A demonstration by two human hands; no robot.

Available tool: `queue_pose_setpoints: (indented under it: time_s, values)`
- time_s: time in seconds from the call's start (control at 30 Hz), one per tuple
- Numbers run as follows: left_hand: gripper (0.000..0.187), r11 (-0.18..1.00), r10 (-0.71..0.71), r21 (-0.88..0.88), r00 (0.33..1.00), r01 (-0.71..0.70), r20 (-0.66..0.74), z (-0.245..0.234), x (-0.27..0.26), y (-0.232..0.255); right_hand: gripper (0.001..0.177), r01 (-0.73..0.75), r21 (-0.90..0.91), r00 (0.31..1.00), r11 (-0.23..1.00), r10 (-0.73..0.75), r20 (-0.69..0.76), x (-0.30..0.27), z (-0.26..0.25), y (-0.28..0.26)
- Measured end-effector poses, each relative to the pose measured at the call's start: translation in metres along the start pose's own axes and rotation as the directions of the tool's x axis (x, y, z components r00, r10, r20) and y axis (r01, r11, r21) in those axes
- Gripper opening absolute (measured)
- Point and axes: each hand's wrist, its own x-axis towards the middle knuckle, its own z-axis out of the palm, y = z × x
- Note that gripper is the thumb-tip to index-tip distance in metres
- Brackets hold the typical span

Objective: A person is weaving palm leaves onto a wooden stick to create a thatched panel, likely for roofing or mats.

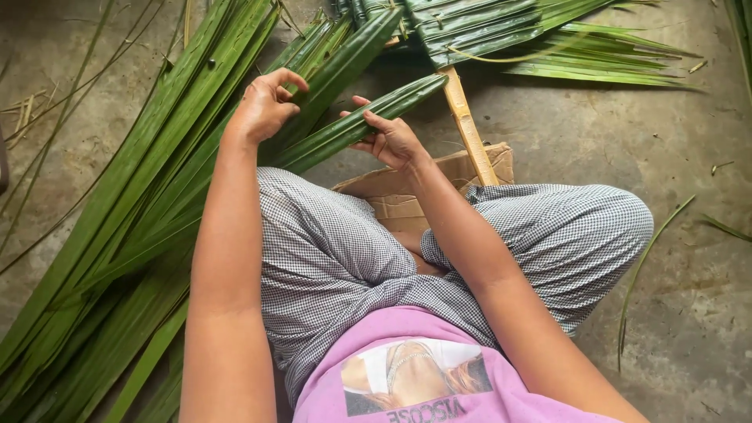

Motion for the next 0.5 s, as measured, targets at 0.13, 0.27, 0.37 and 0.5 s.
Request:
queue_pose_setpoints:
  time_s: [0.13, 0.27, 0.37, 0.5]
  values:
    - [0.079, 0.996, 0.003, -0.092, 0.980, 0.015, 0.197, 0.008, 0.004, 0.000, 0.046, 0.021, 0.000, 0.995, 1.000, -0.021, -0.093, 0.006, -0.008, 0.008]
    - [0.060, 0.991, -0.036, 0.131, 0.983, 0.012, 0.178, 0.004, 0.010, -0.011, 0.047, 0.049, -0.018, 0.994, 0.999, -0.050, -0.100, 0.010, -0.009, 0.013]
    - [0.060, 0.985, -0.076, 0.167, 0.971, 0.038, 0.228, 0.005, 0.003, -0.003, 0.037, 0.057, -0.014, 0.990, 0.998, -0.058, -0.131, 0.023, -0.035, 0.027]
    - [0.060, 0.960, -0.145, 0.274, 0.942, 0.060, 0.303, 0.010, 0.004, -0.002, 0.025, 0.070, 0.011, 0.990, 0.997, -0.068, -0.128, 0.022, -0.027, 0.025]
